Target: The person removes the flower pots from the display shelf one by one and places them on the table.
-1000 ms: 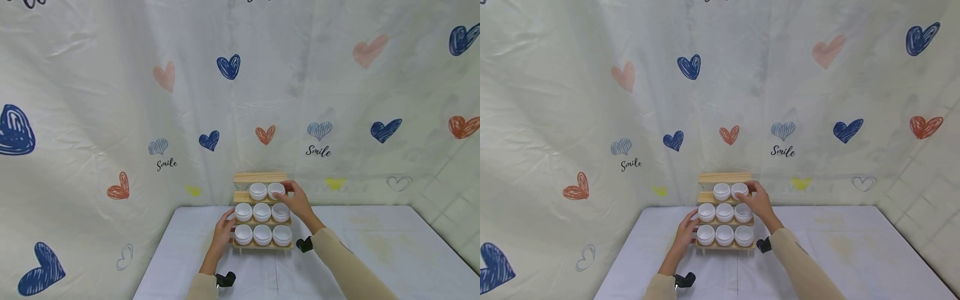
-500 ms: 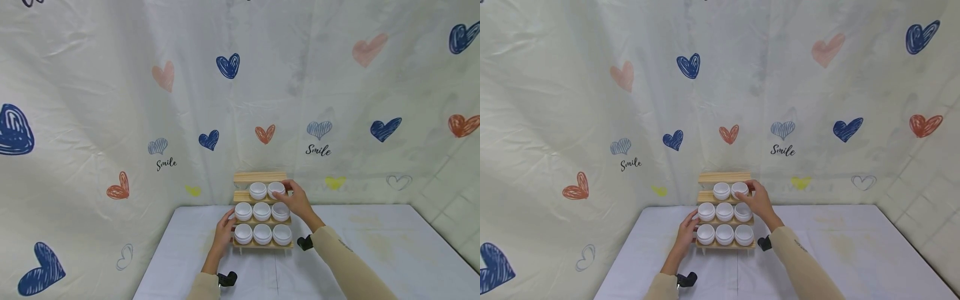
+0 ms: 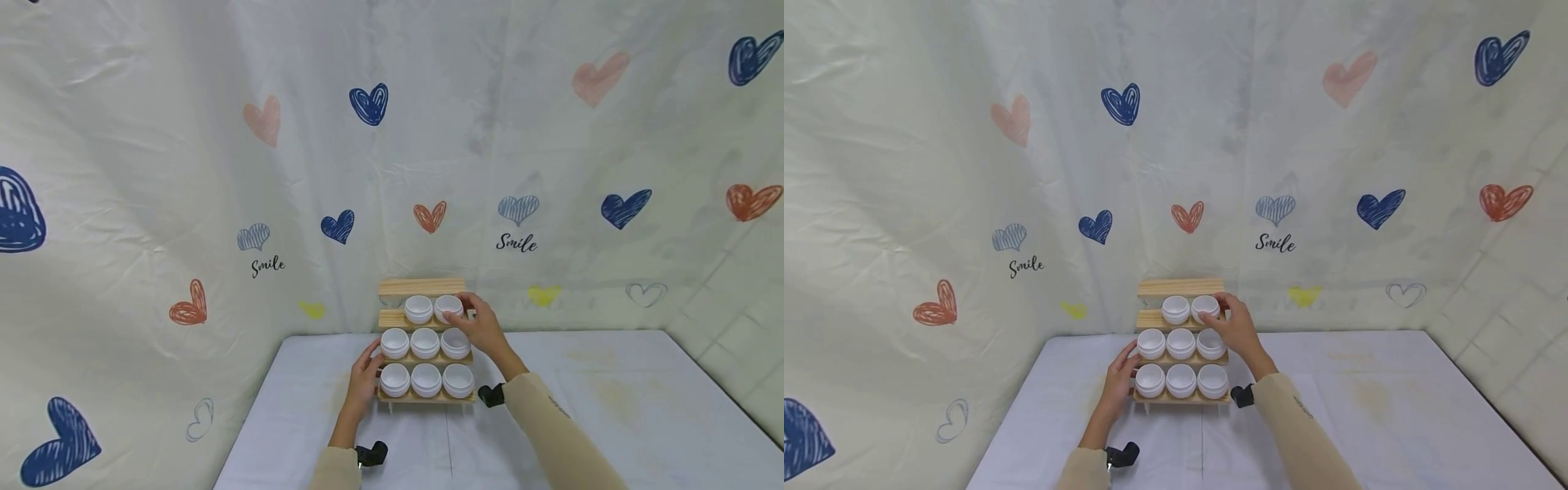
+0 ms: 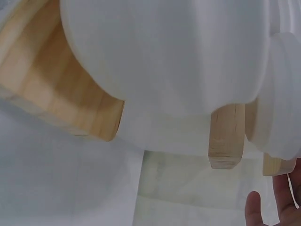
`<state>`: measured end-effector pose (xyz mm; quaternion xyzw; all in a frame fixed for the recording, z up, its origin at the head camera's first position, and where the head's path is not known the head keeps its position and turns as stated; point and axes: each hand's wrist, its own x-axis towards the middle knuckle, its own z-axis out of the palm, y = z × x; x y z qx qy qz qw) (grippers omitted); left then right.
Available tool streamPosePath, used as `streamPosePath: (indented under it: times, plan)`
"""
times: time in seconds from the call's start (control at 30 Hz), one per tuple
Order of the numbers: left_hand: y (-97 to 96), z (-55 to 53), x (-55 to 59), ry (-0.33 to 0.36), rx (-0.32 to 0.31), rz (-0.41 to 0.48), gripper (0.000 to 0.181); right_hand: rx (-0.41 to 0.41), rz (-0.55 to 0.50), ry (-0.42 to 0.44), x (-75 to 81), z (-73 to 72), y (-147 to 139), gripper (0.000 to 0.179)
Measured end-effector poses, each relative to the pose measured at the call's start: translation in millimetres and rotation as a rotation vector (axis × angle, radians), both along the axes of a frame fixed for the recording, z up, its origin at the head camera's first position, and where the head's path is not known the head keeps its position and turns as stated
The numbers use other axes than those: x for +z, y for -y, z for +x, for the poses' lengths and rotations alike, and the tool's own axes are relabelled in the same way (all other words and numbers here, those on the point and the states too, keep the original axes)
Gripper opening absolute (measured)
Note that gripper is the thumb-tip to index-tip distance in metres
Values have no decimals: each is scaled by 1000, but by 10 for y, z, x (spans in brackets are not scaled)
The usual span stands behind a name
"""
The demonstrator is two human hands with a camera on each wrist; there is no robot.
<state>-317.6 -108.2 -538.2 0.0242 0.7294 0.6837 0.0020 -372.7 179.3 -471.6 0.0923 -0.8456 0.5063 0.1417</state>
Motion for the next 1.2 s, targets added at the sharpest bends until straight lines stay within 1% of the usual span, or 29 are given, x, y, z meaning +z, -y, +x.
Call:
streamPosePath:
  times: [0.07,0.17,0.3,0.4,0.6,0.8,1.0,1.2]
  plan:
    - [1,34,32,-6,-3,-5,46,3,-7,5,1,9,-4,56]
    - [-6,-27,-73,-3,7,14,46,4,-13,17,4,24,-5,56]
    - [-17,-140,-255,-5,30,43,47,0,-2,24,9,40,-3,56]
    - [-18,-170,-310,-21,37,51,47,-7,6,22,13,46,1,57]
    - [-8,-179,-326,-56,30,58,48,-21,-2,43,12,64,13,60]
    - [-2,-176,-323,-47,19,56,48,-34,-28,68,0,111,11,63]
    - [4,-165,-325,-41,10,46,49,-34,-41,57,-22,136,6,61]
    - [0,-166,-321,-39,0,31,50,-35,-44,19,-44,139,1,60]
